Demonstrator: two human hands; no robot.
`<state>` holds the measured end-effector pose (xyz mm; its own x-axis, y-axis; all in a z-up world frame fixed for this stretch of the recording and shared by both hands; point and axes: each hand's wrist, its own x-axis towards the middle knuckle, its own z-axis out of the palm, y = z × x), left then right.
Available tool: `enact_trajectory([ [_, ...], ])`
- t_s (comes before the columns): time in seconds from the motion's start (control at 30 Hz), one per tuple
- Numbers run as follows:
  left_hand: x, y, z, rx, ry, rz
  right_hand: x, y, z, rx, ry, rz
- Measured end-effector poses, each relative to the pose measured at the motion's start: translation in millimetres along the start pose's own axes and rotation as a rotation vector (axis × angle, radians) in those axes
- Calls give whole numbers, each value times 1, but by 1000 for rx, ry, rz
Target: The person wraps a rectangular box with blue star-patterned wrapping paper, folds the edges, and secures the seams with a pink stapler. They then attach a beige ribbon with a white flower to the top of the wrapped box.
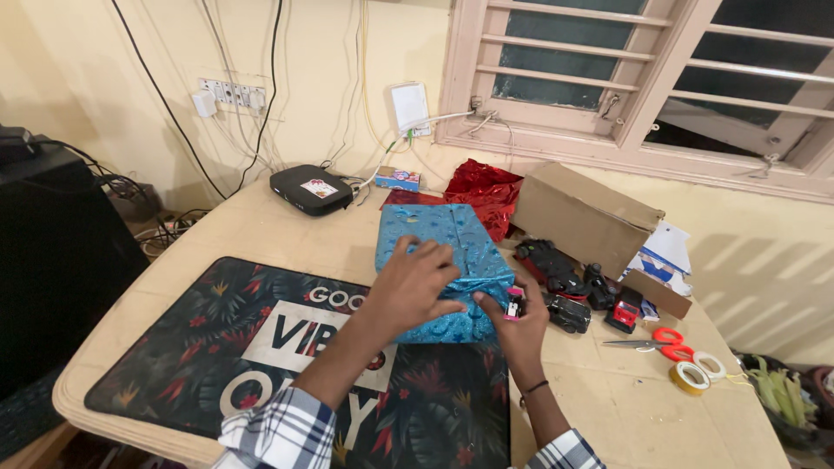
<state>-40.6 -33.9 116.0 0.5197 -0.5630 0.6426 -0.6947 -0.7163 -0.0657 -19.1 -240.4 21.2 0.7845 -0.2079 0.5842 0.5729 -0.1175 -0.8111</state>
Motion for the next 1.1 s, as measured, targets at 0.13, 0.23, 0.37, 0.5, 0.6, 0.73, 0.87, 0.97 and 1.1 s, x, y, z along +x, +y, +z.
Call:
enact_trajectory([
  [0.13, -1, 11, 8, 177, 175, 2, -1, 3, 2, -65, 2, 5],
  [0.23, 1, 12, 16, 150, 42, -91, -1, 3, 4, -63, -8, 6],
  [0.37, -2, 7, 31, 45, -108, -181, -3, 8, 6, -82, 1, 5],
  [0.5, -7, 3, 47, 13, -75, -222, 0, 19, 3, -211, -52, -9],
  [0.6, -16, 6, 57, 22, -36, -248, 9, 27, -8, -362, -188, -68],
  [0.73, -20, 6, 64, -26, 29, -274, 15, 29, -27, -229, -267, 75],
  [0.87, -20, 6, 62, -43, 9, -283, 18, 26, -47, -109, -60, 409],
  [0.97, -20, 8, 61, -28, 24, -273, 21, 33, -54, -371, 29, 494],
  [1.1, -20, 6, 65, -10, 15, -270, 16, 52, -51, -848, -46, -107],
])
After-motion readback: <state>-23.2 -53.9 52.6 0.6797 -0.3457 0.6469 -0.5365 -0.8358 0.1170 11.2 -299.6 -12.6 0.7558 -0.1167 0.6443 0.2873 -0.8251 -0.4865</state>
